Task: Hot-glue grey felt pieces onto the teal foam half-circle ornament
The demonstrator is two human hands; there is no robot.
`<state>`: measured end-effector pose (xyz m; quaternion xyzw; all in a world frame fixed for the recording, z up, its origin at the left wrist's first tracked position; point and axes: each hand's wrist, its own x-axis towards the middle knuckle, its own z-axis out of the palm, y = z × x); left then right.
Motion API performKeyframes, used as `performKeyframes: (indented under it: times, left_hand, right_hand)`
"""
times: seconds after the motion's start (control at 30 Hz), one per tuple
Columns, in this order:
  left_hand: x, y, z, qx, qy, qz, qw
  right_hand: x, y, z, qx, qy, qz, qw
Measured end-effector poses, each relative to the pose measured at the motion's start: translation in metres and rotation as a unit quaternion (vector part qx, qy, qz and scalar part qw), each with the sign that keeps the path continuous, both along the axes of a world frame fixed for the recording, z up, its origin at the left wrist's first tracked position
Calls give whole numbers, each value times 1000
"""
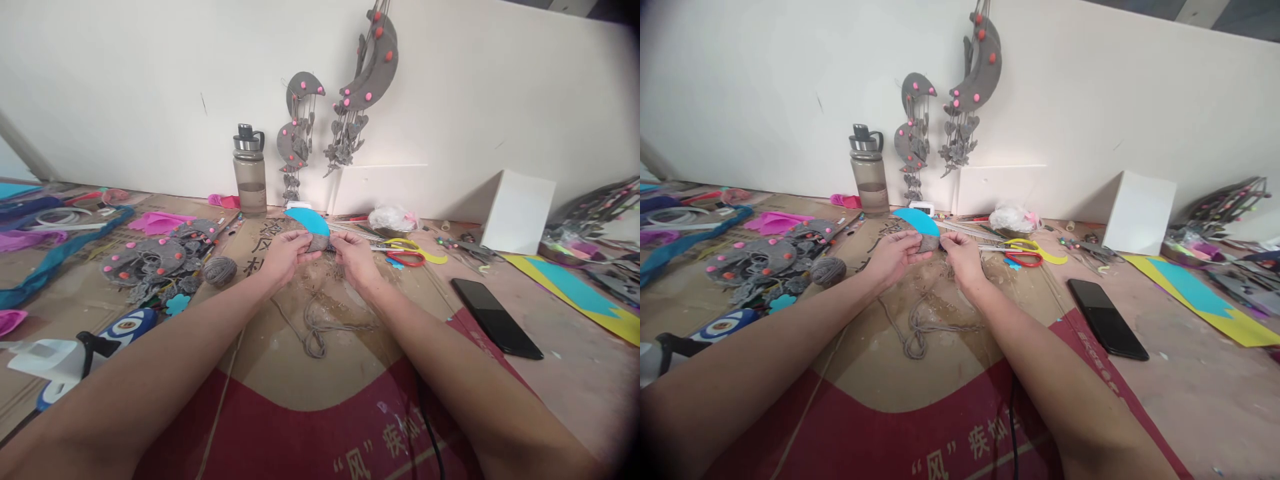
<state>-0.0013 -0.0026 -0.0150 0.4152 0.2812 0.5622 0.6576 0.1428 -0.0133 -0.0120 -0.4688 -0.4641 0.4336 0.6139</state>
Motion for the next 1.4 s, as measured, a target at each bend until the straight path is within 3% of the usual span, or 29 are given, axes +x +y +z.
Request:
performKeyframes:
  times: [0.27,0.77,1.4]
  left_hand:
    - [-1,0,-1,-10,1,2,1000]
    - [-4,3,0,4,22,-18,1000]
    - [-4,11,-5,-56,21,-36,998]
  right_hand:
    - [-3,-7,9,-26,43,23,998]
    - [-5,-8,8,-15,45,25,999]
    - [-8,-11,10,-29,58,63,996]
